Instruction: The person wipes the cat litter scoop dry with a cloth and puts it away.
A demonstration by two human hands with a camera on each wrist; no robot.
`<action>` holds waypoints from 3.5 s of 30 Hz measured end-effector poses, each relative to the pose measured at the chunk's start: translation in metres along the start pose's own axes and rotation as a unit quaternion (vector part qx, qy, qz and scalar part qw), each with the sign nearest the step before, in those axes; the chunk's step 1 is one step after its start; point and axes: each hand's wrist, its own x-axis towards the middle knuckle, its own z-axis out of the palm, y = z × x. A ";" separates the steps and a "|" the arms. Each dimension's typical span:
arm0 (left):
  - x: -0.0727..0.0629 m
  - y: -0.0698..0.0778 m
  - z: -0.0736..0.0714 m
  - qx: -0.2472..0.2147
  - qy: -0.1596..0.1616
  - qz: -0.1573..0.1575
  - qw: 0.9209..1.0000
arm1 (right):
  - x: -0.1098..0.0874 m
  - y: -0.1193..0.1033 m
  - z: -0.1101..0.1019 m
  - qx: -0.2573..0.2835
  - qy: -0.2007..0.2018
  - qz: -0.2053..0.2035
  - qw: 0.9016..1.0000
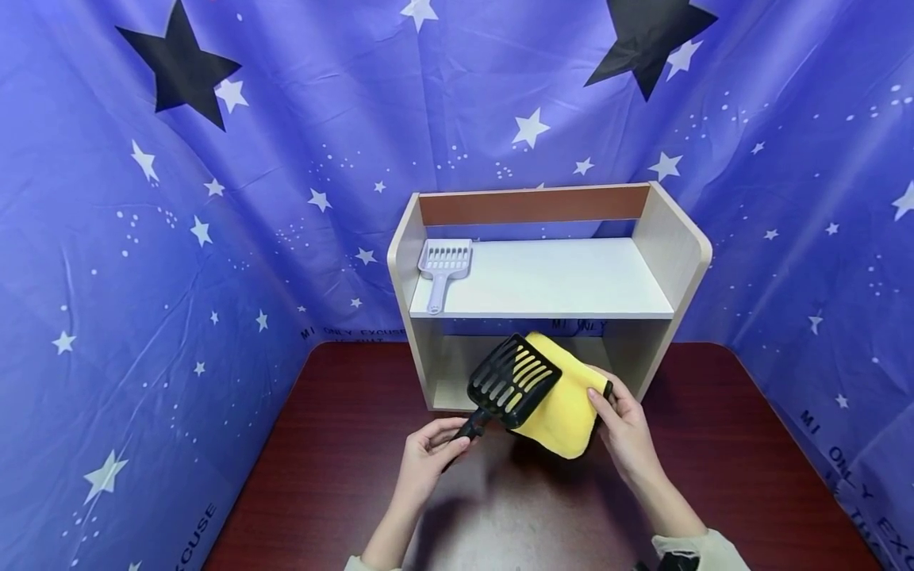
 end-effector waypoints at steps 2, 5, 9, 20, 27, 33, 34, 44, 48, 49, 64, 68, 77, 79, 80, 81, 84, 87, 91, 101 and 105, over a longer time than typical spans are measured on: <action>-0.001 0.001 0.003 0.019 0.004 0.007 1.000 | 0.001 0.000 0.001 -0.002 0.004 0.004 1.000; -0.003 0.001 0.008 0.044 0.014 0.013 0.999 | 0.002 0.001 0.004 -0.009 0.011 0.004 1.000; -0.005 -0.002 0.013 0.077 0.026 0.008 0.997 | 0.003 0.002 0.007 -0.029 0.018 -0.006 0.999; -0.012 -0.005 0.036 0.057 0.039 0.008 0.998 | -0.003 0.014 0.018 -0.090 0.018 -0.037 0.995; -0.010 -0.001 0.048 0.038 0.055 0.011 0.998 | -0.009 0.022 0.024 -0.094 0.022 -0.042 0.994; -0.008 -0.002 0.051 0.038 0.068 0.015 0.997 | -0.015 0.029 0.024 -0.115 0.020 -0.050 0.992; -0.007 -0.002 0.051 0.038 0.070 0.017 0.997 | -0.017 0.031 0.025 -0.119 0.021 -0.049 0.991; -0.005 -0.005 0.053 0.035 0.085 0.025 0.995 | -0.028 0.038 0.028 -0.092 0.036 -0.029 0.995; -0.006 -0.006 0.055 0.030 0.091 0.029 0.995 | -0.031 0.040 0.031 -0.096 0.046 -0.014 0.994; -0.006 -0.006 0.055 0.031 0.093 0.032 0.995 | -0.032 0.040 0.033 -0.097 0.050 -0.009 0.994; -0.009 -0.014 0.060 0.051 0.096 0.095 0.989 | -0.043 0.055 0.058 -0.081 0.081 0.016 0.993; -0.011 -0.015 0.055 0.048 0.104 0.100 0.988 | -0.042 0.053 0.054 -0.091 0.078 0.017 0.993; -0.011 -0.010 0.051 0.021 0.099 0.038 0.994 | -0.023 0.035 0.034 -0.099 0.127 0.019 0.987; -0.012 -0.010 0.051 0.023 0.091 0.037 0.995 | -0.016 0.030 0.029 -0.104 0.142 0.012 0.984; -0.013 -0.011 0.052 0.023 0.086 0.038 0.995 | -0.012 0.027 0.027 -0.102 0.147 0.004 0.984; -0.014 -0.011 0.052 0.027 0.083 0.036 0.996 | -0.009 0.025 0.025 -0.100 0.153 0.001 0.983; -0.016 -0.012 0.055 0.034 0.072 0.031 0.996 | 0.000 0.018 0.019 -0.088 0.162 -0.008 0.983; -0.018 -0.013 0.056 0.043 0.057 0.028 0.997 | 0.007 0.011 0.014 -0.082 0.163 -0.017 0.983; -0.022 -0.013 0.057 0.055 0.038 0.022 0.997 | 0.008 0.007 0.012 -0.081 0.152 -0.029 0.985; -0.024 -0.016 0.058 0.062 0.057 0.014 0.996 | -0.016 0.025 0.022 -0.154 0.131 -0.011 0.979; -0.020 -0.017 0.060 0.059 0.069 0.021 0.996 | -0.025 0.033 0.027 -0.178 0.130 -0.017 0.975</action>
